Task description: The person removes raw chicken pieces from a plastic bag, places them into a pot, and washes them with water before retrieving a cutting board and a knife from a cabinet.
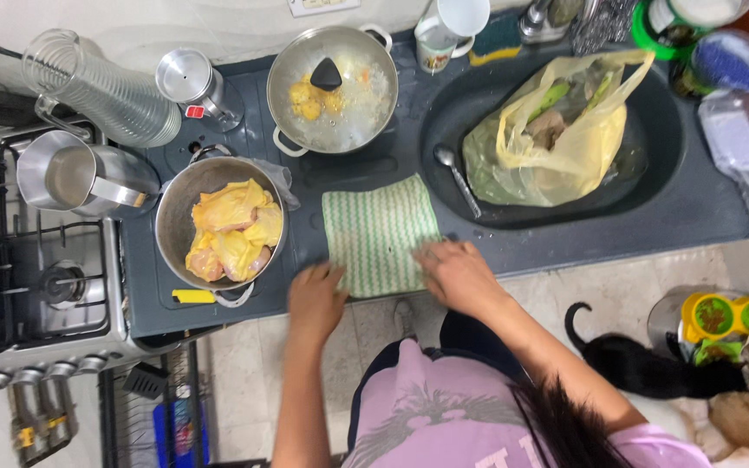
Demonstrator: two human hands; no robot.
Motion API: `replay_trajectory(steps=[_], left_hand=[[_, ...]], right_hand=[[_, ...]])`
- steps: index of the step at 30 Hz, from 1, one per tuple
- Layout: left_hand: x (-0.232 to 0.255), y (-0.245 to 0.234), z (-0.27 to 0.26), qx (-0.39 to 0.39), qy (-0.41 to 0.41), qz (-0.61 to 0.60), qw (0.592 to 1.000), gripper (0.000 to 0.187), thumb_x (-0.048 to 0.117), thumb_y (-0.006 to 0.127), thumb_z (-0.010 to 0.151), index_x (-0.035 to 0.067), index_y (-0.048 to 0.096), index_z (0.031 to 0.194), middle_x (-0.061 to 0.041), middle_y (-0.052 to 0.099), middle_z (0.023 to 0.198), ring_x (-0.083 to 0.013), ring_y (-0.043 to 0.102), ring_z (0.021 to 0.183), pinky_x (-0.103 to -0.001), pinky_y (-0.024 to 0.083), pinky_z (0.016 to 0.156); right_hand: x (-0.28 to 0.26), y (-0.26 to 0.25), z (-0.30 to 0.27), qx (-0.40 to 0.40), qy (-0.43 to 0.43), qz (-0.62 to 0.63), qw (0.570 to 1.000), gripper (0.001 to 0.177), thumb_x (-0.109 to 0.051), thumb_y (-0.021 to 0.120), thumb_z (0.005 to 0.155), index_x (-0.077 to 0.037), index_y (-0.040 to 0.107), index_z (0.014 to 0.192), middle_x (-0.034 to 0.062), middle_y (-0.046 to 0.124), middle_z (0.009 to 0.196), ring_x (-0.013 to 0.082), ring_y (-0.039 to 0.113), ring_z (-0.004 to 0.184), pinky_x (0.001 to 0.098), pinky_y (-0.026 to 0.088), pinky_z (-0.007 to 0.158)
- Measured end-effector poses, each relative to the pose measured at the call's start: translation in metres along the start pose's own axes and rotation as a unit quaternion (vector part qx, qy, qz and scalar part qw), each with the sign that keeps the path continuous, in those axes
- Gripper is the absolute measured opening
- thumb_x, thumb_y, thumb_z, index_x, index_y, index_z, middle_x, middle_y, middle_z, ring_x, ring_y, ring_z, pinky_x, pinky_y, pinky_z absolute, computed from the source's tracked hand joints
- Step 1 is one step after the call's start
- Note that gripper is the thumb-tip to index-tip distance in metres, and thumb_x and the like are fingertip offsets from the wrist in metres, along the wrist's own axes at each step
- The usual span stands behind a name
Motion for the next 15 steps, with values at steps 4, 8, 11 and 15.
replay_trajectory(steps=[4, 8, 11, 15], left_hand=[[0.057, -0.022, 0.025, 0.065, 0.06, -0.061, 0.994, 0.052, 0.013, 0.066, 0.095, 0.015, 0.057, 0.147, -0.017, 0.055, 0.15, -0.04, 0.046, 0.143, -0.065, 0.027, 0.118], [0.055, 0.011, 0.03, 0.049, 0.01, 0.01, 0.999, 0.065, 0.041, 0.063, 0.098, 0.022, 0.043, 0.158, -0.02, 0.035, 0.165, -0.0444, 0.027, 0.153, -0.076, 0.009, 0.116], [0.04, 0.037, 0.031, 0.01, -0.071, 0.07, 0.995, 0.072, 0.06, 0.055, 0.096, 0.028, 0.04, 0.159, -0.018, 0.032, 0.167, -0.0422, 0.021, 0.156, -0.078, 0.003, 0.115], [0.039, 0.042, 0.03, 0.106, -0.084, 0.121, 0.983, 0.081, 0.066, 0.061, 0.089, 0.027, 0.044, 0.158, -0.021, 0.038, 0.164, -0.0461, 0.028, 0.154, -0.079, 0.01, 0.113]], right_hand=[[0.014, 0.036, 0.021, 0.085, 0.02, -0.032, 0.996, 0.052, -0.028, 0.061, 0.094, -0.024, 0.057, 0.145, 0.0069, 0.057, 0.146, 0.0273, 0.051, 0.138, 0.0524, 0.039, 0.11], [0.021, 0.076, 0.029, 0.091, 0.035, -0.031, 0.995, 0.067, -0.054, 0.061, 0.092, -0.031, 0.046, 0.154, 0.005, 0.043, 0.162, 0.0316, 0.035, 0.151, 0.0718, 0.014, 0.119], [0.019, 0.065, 0.027, 0.111, 0.044, -0.035, 0.992, 0.064, -0.057, 0.061, 0.091, -0.031, 0.052, 0.149, 0.0036, 0.047, 0.159, 0.0294, 0.036, 0.151, 0.0752, 0.01, 0.119], [0.019, 0.041, 0.014, 0.158, 0.041, -0.019, 0.986, 0.069, -0.055, 0.066, 0.088, -0.027, 0.052, 0.149, 0.0068, 0.051, 0.156, 0.0304, 0.043, 0.146, 0.0778, 0.01, 0.119]])
Point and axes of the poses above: each hand's wrist, its own z-axis towards the middle knuckle, its own y-axis out of the palm, x = y × z, the point moved 10 cm from there along z, towards the middle knuckle
